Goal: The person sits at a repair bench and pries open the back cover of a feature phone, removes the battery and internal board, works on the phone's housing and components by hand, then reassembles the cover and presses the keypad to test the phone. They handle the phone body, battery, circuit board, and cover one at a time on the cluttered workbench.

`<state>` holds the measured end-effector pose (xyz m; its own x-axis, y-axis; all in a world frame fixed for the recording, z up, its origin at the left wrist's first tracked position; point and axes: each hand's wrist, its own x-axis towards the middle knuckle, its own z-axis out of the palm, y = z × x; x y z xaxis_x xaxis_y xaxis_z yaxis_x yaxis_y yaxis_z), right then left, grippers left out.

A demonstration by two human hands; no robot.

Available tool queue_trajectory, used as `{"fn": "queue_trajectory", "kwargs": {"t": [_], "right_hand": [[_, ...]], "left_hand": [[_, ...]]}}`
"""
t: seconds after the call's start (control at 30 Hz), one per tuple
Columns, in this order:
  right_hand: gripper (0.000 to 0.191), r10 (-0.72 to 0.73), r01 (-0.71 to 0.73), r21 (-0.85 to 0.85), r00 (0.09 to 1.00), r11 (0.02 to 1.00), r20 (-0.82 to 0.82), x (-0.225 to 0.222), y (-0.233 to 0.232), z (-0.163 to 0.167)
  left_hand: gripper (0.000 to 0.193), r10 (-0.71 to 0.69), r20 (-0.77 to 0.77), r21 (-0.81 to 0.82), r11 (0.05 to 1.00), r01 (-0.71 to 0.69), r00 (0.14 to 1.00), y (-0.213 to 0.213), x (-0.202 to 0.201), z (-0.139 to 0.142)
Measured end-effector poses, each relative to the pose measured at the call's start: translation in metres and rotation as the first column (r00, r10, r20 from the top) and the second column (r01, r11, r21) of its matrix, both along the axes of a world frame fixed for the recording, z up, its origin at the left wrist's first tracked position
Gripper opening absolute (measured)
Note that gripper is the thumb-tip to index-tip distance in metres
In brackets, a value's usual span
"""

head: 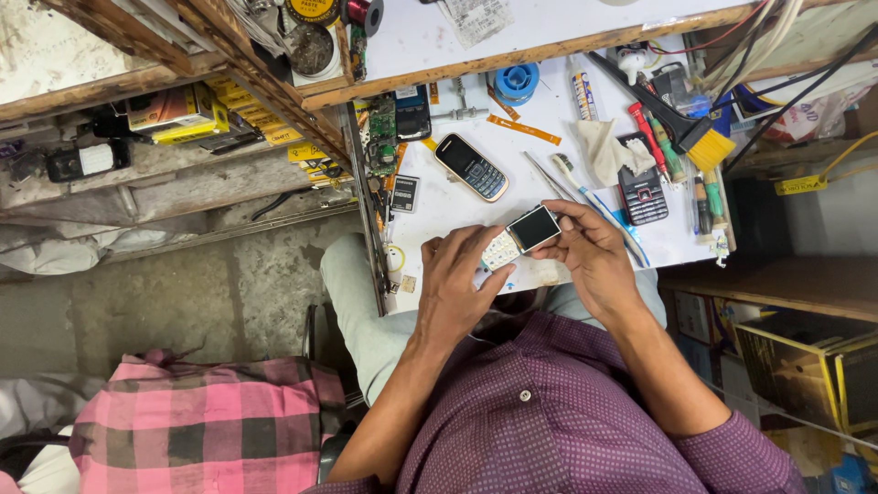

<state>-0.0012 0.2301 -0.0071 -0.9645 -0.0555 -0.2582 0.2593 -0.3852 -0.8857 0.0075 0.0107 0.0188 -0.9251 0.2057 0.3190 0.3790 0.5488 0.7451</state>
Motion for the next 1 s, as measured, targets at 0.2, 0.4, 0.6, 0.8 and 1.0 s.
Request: {"fn": "queue_trajectory", "kwargs": {"t": [0.2, 0.4, 0.6, 0.8, 1.0], "right_hand": [[0.028, 0.090, -0.089, 0.070, 0.996, 0.994, -0.005, -0.014, 0.009, 0.004], [0.027, 0.200, -0.207, 0.134, 0.978, 0.969, 0.061, -0.022, 0.012, 0.013], [0.028, 0.231, -0.243, 0.187, 0.969, 0.952, 0.083, -0.025, 0.005, 0.018], [0.028, 0.255, -0.262, 0.242, 0.965, 0.934, 0.063, -0.028, 0.006, 0.018], [0.029, 0.288, -0.279, 0.288, 0.958, 0.916, 0.011, -0.028, 0.008, 0.019]], "left_hand": [[0.067, -0.090, 0.204, 0.347, 0.938, 0.014, 0.975, 0.008, 0.004, 0.004], [0.063, -0.387, 0.537, 0.644, 0.762, -0.068, 0.750, 0.008, 0.004, -0.008], [0.057, -0.462, 0.556, 0.726, 0.675, -0.133, 0.691, 0.008, 0.007, -0.020], [0.055, -0.473, 0.524, 0.755, 0.644, -0.128, 0.709, 0.009, 0.007, -0.024], [0.055, -0.482, 0.507, 0.769, 0.627, -0.123, 0.714, 0.010, 0.008, -0.028]]}}
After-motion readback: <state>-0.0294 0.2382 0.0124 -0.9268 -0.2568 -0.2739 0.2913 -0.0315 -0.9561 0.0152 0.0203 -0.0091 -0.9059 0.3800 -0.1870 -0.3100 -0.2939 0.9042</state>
